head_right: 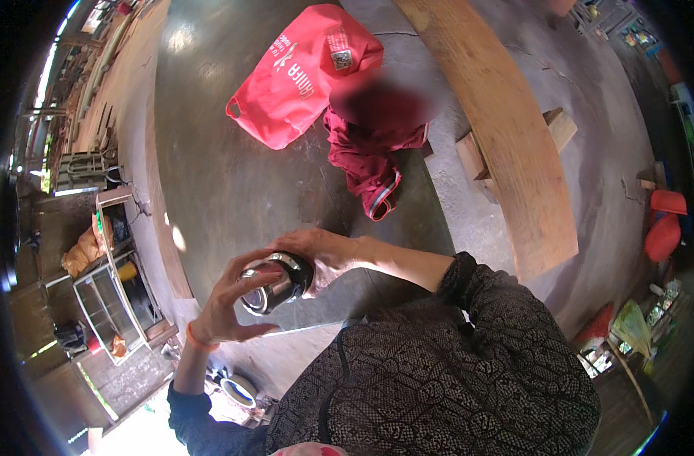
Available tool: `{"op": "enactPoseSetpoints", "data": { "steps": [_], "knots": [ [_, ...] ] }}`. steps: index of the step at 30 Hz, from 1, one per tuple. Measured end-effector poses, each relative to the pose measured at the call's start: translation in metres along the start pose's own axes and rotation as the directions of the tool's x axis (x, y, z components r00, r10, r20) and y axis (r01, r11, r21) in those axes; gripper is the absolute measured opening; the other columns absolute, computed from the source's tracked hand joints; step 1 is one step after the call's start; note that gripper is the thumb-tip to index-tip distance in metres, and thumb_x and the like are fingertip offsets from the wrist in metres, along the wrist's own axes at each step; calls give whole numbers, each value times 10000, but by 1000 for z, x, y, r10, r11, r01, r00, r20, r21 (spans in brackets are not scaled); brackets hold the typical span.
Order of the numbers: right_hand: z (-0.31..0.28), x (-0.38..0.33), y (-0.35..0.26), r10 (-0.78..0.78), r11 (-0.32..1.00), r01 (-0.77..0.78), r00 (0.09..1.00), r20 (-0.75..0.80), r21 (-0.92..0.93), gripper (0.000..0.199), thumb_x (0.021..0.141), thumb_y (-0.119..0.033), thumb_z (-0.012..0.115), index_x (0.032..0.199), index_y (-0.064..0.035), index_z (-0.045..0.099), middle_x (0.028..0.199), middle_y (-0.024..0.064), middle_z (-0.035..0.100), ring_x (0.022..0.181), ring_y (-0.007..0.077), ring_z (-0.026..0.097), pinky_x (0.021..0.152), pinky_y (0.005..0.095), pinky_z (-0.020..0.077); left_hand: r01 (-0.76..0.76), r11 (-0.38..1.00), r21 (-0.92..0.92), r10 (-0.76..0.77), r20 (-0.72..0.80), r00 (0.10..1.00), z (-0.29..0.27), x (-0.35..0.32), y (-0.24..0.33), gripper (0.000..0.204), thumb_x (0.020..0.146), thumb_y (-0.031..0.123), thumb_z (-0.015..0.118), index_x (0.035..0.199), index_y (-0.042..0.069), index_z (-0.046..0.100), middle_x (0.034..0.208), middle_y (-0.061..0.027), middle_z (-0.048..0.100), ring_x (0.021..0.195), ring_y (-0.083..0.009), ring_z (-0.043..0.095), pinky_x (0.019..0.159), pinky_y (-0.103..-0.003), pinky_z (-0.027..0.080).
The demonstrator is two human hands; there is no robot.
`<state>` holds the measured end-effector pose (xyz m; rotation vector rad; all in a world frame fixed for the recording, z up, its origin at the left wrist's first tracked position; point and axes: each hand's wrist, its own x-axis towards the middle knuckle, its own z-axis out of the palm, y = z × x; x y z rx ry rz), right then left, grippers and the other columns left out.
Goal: The person wipes a table with a cloth, then moves to the stove to stir-fry chopped green vegetables in a pan using chopsticks. They add seasoning from a small bowl and continue stirring the vegetables.
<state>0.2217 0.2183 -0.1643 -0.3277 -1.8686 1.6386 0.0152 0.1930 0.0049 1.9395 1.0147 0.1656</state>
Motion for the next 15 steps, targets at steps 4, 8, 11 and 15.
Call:
{"op": "enactPoseSetpoints", "data": {
  "steps": [4, 8, 11, 15],
  "knots": [
    [-11, 2, 10, -30, 999, 29, 999, -20, -44, 917, 505, -149, 881, 1330, -88, 485, 1205, 147, 601, 1142, 362, 588, 1003, 445, 480, 66, 997, 49, -47, -323, 945, 13, 7, -5, 733, 542, 275, 972, 1197, 77, 709, 1123, -125, 586, 1052, -269, 610, 898, -394, 522],
    [-16, 8, 21, -58, 998, 57, 998, -25, -31, 926, 504, -166, 882, 1332, -86, 477, 1221, 151, 590, 1155, 372, 576, 1008, 449, 478, 25, 993, 115, 2, -229, 973, 8, 10, -21, 800, 509, 333, 983, 1206, 67, 693, 1157, -144, 615, 1078, -292, 619, 885, -387, 524],
    [-14, 11, 21, -40, 998, 38, 999, -36, -41, 927, 516, -148, 883, 1341, -82, 467, 1243, 153, 579, 1165, 381, 570, 1014, 461, 476, -41, 834, -550, -86, -202, 976, -13, 19, -47, 730, 595, 316, 949, 1214, 41, 676, 1205, -170, 627, 1122, -314, 618, 917, -412, 514],
    [-12, 9, 5, -38, 995, 26, 991, -125, -95, 840, 584, -175, 852, 1325, -72, 469, 1188, 162, 582, 1099, 395, 582, 968, 466, 494, 184, 962, 203, -114, -314, 943, -33, 74, -126, 614, 764, 208, 813, 1335, 119, 608, 1321, -164, 597, 1243, -343, 558, 1030, -458, 454]
  ]
}}
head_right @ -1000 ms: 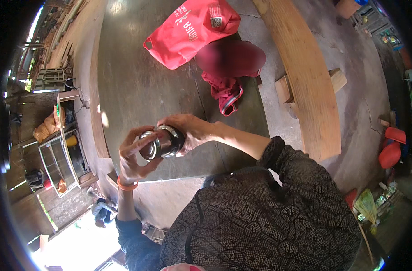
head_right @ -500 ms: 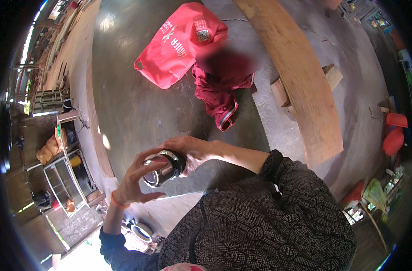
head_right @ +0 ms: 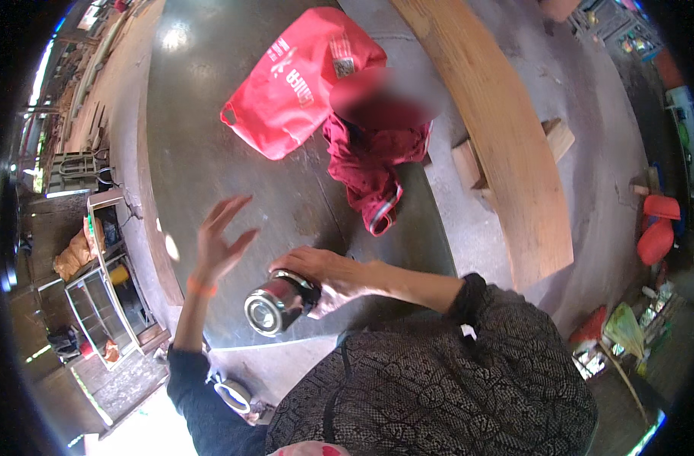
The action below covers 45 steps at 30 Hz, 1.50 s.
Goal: The person wipes a table with a cloth, then moves to the stove to stir-fry chopped green vegetables in a pan using chopsticks. They add seasoning from a small bowl and continue stirring the vegetables.
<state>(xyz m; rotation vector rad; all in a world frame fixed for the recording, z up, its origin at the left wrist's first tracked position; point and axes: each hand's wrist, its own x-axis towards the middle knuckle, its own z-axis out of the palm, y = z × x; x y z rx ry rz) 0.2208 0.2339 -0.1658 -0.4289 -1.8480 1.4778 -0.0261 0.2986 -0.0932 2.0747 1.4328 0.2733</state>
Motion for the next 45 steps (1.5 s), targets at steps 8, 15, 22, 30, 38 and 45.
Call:
{"op": "enactPoseSetpoints", "data": {
  "steps": [8, 15, 22, 30, 38, 45],
  "knots": [
    [-32, -50, -57, 255, 967, -255, 962, -95, 10, 962, 527, -128, 916, 1375, -73, 465, 1277, 146, 560, 1192, 324, 575, 1029, 409, 468, 121, 763, 634, -4, -182, 983, 126, 122, -129, 567, 844, 149, 690, 1378, 137, 502, 1301, -119, 604, 1356, -351, 426, 1171, -505, 312],
    [-49, -102, -85, 362, 929, -343, 920, -149, 138, 972, 597, -82, 935, 1415, -85, 410, 1299, 79, 564, 1200, 182, 567, 1047, 350, 457, 357, 808, -469, -544, -360, 758, 88, 42, -115, 204, 1019, 241, 532, 993, 50, 600, 787, -162, 647, 646, -278, 609, 836, -391, 499],
    [-22, -102, -99, 318, 947, -319, 927, -202, 29, 925, 598, -82, 916, 1381, -57, 425, 1227, 79, 612, 1132, 195, 614, 993, 357, 491, -404, 314, -859, -698, -498, 515, -92, -142, -27, 212, 1032, 258, 556, 1025, 73, 661, 744, 59, 571, 607, -30, 468, 623, -209, 465],
    [42, -105, -102, 248, 937, -258, 966, -73, -236, 874, 593, -72, 910, 1330, -54, 441, 1188, 83, 617, 1083, 202, 624, 982, 363, 493, -378, 65, -924, -869, -238, 434, 23, -309, -1, 706, 959, 608, 543, 1388, 55, 450, 1181, -141, 616, 1044, -287, 654, 955, -521, 524],
    [87, -106, -93, -50, 800, 141, 984, 170, -583, 769, 648, -199, 893, 1308, -299, 512, 1207, 99, 617, 1125, 248, 613, 1005, 420, 482, -397, 223, -890, -903, -342, 261, 152, -289, 32, 816, 841, 338, 813, 1474, 128, 342, 1337, -88, 543, 1177, -217, 557, 916, -387, 501],
    [91, -88, -122, -266, 292, 520, 850, 454, -803, 597, 751, -241, 810, 1265, -428, 569, 1392, 72, 475, 1236, 275, 549, 1047, 529, 480, 173, 673, -719, -701, -695, -161, 174, -321, 19, 436, 935, 140, 628, 1331, 34, 479, 1139, -194, 652, 948, -306, 648, 815, -390, 517]
  ]
}}
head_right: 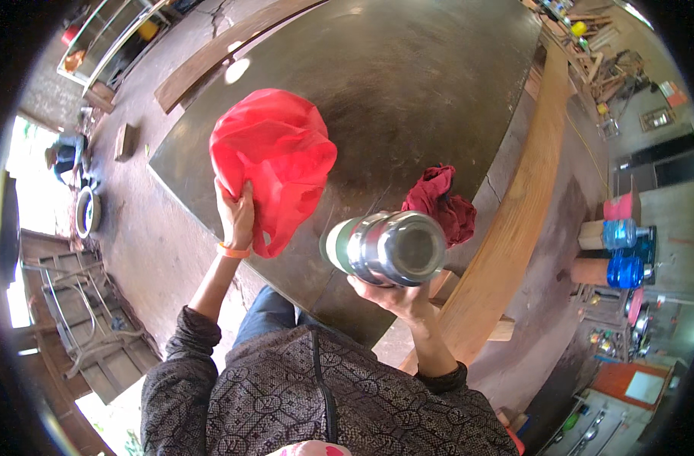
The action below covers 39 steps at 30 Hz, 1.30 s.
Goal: The person wipes a table with a cloth, then moves to the stove to stir-fry chopped green vegetables in a pan using chopsticks. They add seasoning from a small bowl and continue stirring the vegetables.
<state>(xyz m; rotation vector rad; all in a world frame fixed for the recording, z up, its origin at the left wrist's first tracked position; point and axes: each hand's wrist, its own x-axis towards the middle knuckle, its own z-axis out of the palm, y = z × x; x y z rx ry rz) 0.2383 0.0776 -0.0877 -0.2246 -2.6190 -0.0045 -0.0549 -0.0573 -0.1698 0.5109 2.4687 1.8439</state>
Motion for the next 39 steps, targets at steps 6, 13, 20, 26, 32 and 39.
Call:
{"op": "enactPoseSetpoints", "data": {
  "steps": [6, 13, 20, 26, 32, 39],
  "knots": [
    [-54, 91, 9, 266, 604, -209, 962, 52, 769, 1066, 606, -346, 882, 1430, -21, 288, 1332, 183, 496, 1199, 292, 545, 1028, 436, 459, 176, 971, 160, -214, 259, 942, -52, -11, 46, 337, 1010, 243, 577, 1278, 38, 561, 955, -212, 712, 837, -246, 699, 766, -394, 523],
    [-23, 126, -61, 230, 357, -251, 957, 175, 900, 1000, 557, -310, 934, 1366, -38, 415, 1264, 142, 574, 1181, 258, 582, 1028, 407, 480, 241, 942, -234, -140, 378, 915, -108, -46, 128, 341, 1072, 282, 454, 1180, -11, 594, 957, -48, 657, 912, -123, 557, 821, -313, 472],
    [41, 115, -160, 119, 117, -264, 961, 251, 957, 928, 620, -185, 935, 1382, -31, 428, 1347, 143, 548, 1216, 245, 572, 1033, 382, 468, 393, 897, -200, -280, 429, 859, -201, -71, 171, 431, 1084, 336, 396, 1263, -5, 590, 1197, -127, 655, 1067, -209, 611, 923, -388, 471],
    [39, 119, -272, 26, 210, -274, 961, 275, 938, 809, 620, -175, 938, 1305, -15, 538, 1264, 132, 617, 1148, 230, 622, 996, 372, 500, 451, 890, -60, -384, 435, 815, -321, -60, 119, 426, 1058, 376, 490, 1165, -4, 649, 895, -11, 666, 849, -86, 557, 763, -298, 470],
    [24, 121, -416, -135, 145, -541, 818, 559, 828, 763, 639, -210, 942, 1275, -33, 560, 1191, 93, 642, 1104, 197, 618, 991, 367, 493, 559, 800, -217, -483, 318, 816, -476, -115, 67, 517, 1056, 459, 458, 1228, 6, 636, 966, -17, 678, 914, -83, 563, 806, -294, 476],
    [52, 108, -617, -575, 233, -324, 714, 399, 917, 680, 720, -254, 883, 1286, -50, 566, 1248, 104, 618, 1129, 212, 608, 989, 390, 489, 396, 716, -575, -178, 397, 900, -660, -200, 90, 462, 1062, 373, 491, 1394, 54, 519, 1351, -30, 554, 1250, -127, 466, 1054, -316, 390]
  ]
}}
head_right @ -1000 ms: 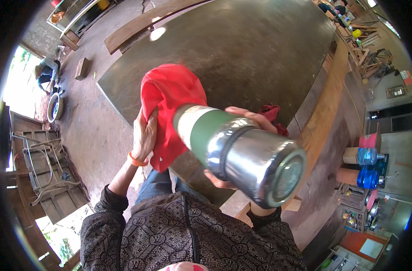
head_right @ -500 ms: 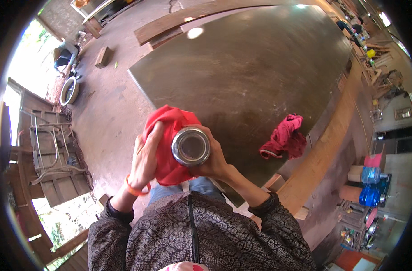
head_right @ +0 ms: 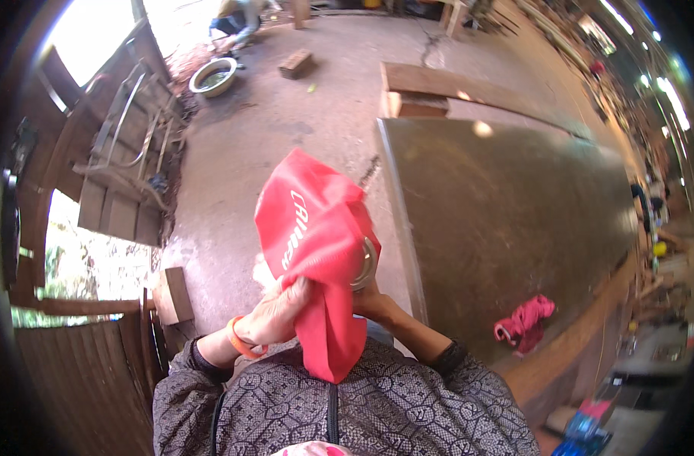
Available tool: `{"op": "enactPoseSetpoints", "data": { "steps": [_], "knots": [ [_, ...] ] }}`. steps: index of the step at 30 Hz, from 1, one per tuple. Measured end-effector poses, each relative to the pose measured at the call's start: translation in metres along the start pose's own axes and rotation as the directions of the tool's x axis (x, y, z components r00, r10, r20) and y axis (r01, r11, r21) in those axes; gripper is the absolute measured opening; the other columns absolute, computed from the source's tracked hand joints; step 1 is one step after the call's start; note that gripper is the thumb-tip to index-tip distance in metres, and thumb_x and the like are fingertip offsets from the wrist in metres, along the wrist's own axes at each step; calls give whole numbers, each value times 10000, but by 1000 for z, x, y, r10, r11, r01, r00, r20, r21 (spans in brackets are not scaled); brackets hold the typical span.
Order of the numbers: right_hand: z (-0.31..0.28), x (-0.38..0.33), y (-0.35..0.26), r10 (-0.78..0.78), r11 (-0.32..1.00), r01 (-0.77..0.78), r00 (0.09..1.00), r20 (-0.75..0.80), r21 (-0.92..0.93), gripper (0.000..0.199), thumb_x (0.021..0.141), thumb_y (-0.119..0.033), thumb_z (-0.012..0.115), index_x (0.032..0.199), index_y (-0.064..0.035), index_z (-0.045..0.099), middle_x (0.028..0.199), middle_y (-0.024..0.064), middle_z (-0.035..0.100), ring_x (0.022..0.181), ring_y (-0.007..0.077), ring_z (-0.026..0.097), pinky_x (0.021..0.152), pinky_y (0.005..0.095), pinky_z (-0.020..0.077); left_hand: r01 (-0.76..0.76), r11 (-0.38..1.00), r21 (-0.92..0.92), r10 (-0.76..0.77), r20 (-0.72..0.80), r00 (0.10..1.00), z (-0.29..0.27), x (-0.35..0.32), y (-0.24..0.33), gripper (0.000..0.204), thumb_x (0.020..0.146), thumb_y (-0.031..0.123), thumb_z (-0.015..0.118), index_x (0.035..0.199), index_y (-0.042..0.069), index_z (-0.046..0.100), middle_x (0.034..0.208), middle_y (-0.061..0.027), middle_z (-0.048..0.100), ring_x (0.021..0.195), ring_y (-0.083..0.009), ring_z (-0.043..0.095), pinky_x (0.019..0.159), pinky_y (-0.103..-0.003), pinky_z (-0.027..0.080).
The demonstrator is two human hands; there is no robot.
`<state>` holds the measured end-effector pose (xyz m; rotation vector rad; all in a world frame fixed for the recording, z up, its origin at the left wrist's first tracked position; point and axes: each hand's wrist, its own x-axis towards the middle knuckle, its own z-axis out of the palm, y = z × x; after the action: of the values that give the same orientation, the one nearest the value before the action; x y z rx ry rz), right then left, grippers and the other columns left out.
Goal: The person wipes a table with a cloth, then moves to the stove to stir-fry chopped green vegetables in a pan using chopsticks. They add seasoning from a small bowl and continue stirring the vegetables.
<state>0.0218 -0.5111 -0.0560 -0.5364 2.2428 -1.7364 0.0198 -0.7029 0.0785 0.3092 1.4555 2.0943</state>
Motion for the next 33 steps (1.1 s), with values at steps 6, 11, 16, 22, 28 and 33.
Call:
{"op": "enactPoseSetpoints", "data": {
  "steps": [6, 11, 16, 22, 28, 33],
  "knots": [
    [120, 96, -46, 33, 995, -59, 953, 302, 77, 637, 753, -262, 855, 1283, -43, 578, 1242, 137, 638, 1142, 227, 622, 1000, 383, 489, -248, 959, -136, 185, -361, 914, -89, -102, 85, 411, 1059, 317, 500, 1330, 14, 559, 1191, -54, 643, 1062, -126, 606, 914, -311, 497],
    [167, 190, -71, -38, 998, 11, 892, 450, 62, 643, 757, -274, 852, 1293, -45, 579, 1201, 143, 667, 1132, 228, 644, 978, 361, 510, -374, 926, 61, 313, -679, 664, -164, -119, 120, 425, 1064, 320, 433, 1189, -36, 628, 1045, -68, 682, 914, -121, 648, 816, -272, 517],
    [153, 297, -55, -41, 976, 168, 771, 636, -140, 525, 857, -263, 769, 1298, -71, 559, 1113, 131, 695, 1061, 221, 672, 893, 353, 539, -345, 893, 291, 376, -902, 211, -253, -101, 126, 390, 1067, 297, 435, 1210, -25, 602, 1176, -81, 637, 1069, -119, 595, 950, -291, 475],
    [141, 442, -46, -472, 702, 671, 690, 549, -238, 347, 956, -231, 622, 1264, -70, 607, 998, 134, 698, 954, 298, 688, 815, 336, 540, -368, 888, 277, 291, -956, -17, -355, -75, 151, 421, 1090, 238, 361, 1342, -55, 528, 1312, -115, 583, 1199, -174, 560, 1028, -338, 460],
    [143, 606, -96, -728, 633, 773, 584, 359, 25, 458, 813, -212, 797, 1221, -79, 638, 1069, 123, 693, 892, 295, 701, 723, 427, 587, -341, 858, 384, 315, -918, -241, -450, -60, 193, 452, 1083, 229, 356, 1409, -56, 484, 1382, -130, 548, 1258, -203, 537, 1079, -360, 438],
    [238, 719, -108, -628, 531, 767, 642, 440, -360, 422, 714, -82, 769, 1117, -80, 643, 972, 79, 676, 818, 316, 676, 732, 423, 568, 106, 844, 526, 510, -724, -465, -524, -79, 207, 443, 1079, 136, 294, 1445, -63, 444, 1452, -138, 488, 1287, -216, 516, 1094, -368, 426]
  ]
}}
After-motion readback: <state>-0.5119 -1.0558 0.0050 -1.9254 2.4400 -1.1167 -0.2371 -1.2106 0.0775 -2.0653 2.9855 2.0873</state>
